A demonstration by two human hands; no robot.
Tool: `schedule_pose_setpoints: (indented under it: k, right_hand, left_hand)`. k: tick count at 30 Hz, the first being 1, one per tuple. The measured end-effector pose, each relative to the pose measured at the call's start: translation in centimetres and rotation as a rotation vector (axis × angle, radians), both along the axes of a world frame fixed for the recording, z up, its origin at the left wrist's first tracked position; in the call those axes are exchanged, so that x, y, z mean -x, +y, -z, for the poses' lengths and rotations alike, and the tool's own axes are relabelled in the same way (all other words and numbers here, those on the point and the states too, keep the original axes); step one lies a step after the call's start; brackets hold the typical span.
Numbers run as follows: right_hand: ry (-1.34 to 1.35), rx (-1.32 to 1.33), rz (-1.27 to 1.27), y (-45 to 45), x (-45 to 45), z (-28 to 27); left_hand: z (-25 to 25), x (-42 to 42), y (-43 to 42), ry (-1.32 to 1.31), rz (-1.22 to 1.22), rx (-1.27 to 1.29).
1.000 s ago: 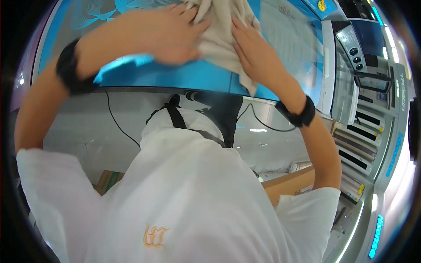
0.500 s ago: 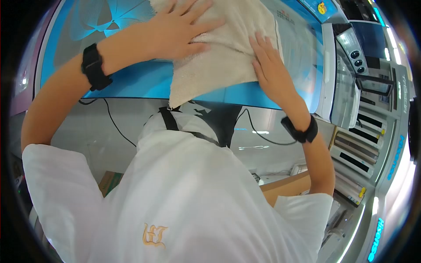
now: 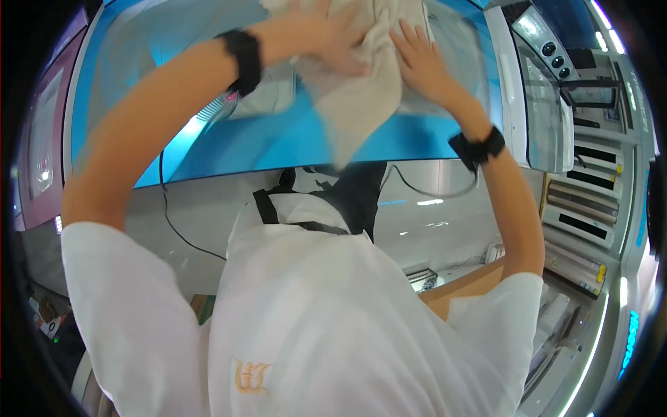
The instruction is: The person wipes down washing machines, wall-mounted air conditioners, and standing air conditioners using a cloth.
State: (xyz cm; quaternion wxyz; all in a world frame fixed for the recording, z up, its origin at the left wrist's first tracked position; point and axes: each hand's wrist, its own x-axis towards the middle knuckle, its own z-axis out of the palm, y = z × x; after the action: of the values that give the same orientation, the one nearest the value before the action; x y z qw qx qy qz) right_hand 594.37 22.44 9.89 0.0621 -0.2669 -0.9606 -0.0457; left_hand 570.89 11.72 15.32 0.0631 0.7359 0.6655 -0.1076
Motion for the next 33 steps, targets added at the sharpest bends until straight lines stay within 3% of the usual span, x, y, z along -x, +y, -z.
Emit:
schedule_pose_setpoints:
  k: [2, 5, 8, 9, 12, 15, 17, 19, 22, 24, 26, 27, 30, 31, 33]
  right_hand:
    - [-0.022, 0.047, -0.069, -2.1, -3.0, -1.3]
    - [-0.175, -0.059, -0.034, 1.0, -6.1, -0.5]
    - [0.05, -0.171, -0.438, 12.1, -6.6, 1.7]
    - [0.105, -0.247, -0.515, 14.0, -6.4, 1.5]
    - [0.056, -0.217, -0.008, 13.8, -5.1, 2.3]
    - [0.167, 0.225, -0.046, 7.1, -5.6, 0.0]
    - [0.17, 0.178, -0.073, 2.2, -9.3, 0.1]
    - [0.075, 0.297, 0.001, -0.8, -11.1, -2.9]
    - [0.042, 0.302, 0.058, 2.6, -13.6, -3.3]
    - [0.023, 0.133, -0.037, 9.8, -14.4, -1.8]
    - [0.084, 0.211, 0.088, 14.4, -13.2, -2.0]
    - [0.175, 0.425, 0.297, 15.0, -10.6, -3.0]
    - [0.324, 0.367, 0.195, 15.8, -9.6, -1.5]
    - [0.29, 0.399, 0.199, 14.4, -10.5, -1.1]
    - [0.226, 0.447, 0.174, 11.4, -13.0, -1.5]
  left_hand:
    - [0.7, 1.3, -2.4, -0.065, 0.107, 0.01]
    - [1.9, 0.4, -1.7, -0.053, 0.068, -0.049]
    - [-0.5, -2.6, 3.5, -0.083, -0.013, 0.028]
    - [-0.9, -3.3, 4.9, -0.227, -0.038, 0.023]
    - [0.3, -4.8, 6.3, -0.436, -0.023, -0.095]
    - [1.9, -4.8, 5.1, -0.386, 0.117, -0.03]
    - [2.3, -3.3, 4.0, -0.332, 0.216, -0.028]
    - [2.8, -2.6, 2.4, -0.32, 0.319, -0.105]
    - [0.5, -5.9, 5.6, -0.171, 0.17, 0.098]
    - [0.7, -6.7, 9.4, -0.308, 0.161, 0.043]
    - [0.6, -8.6, 12.9, -0.403, 0.087, 0.01]
    - [0.1, -9.9, 14.3, -0.433, 0.01, 0.0]
    - [0.6, -11.8, 16.4, -0.378, -0.054, 0.017]
    - [0.9, -10.7, 15.5, -0.46, 0.03, 0.017]
    - [0.6, -9.2, 12.8, -0.312, 0.204, 0.101]
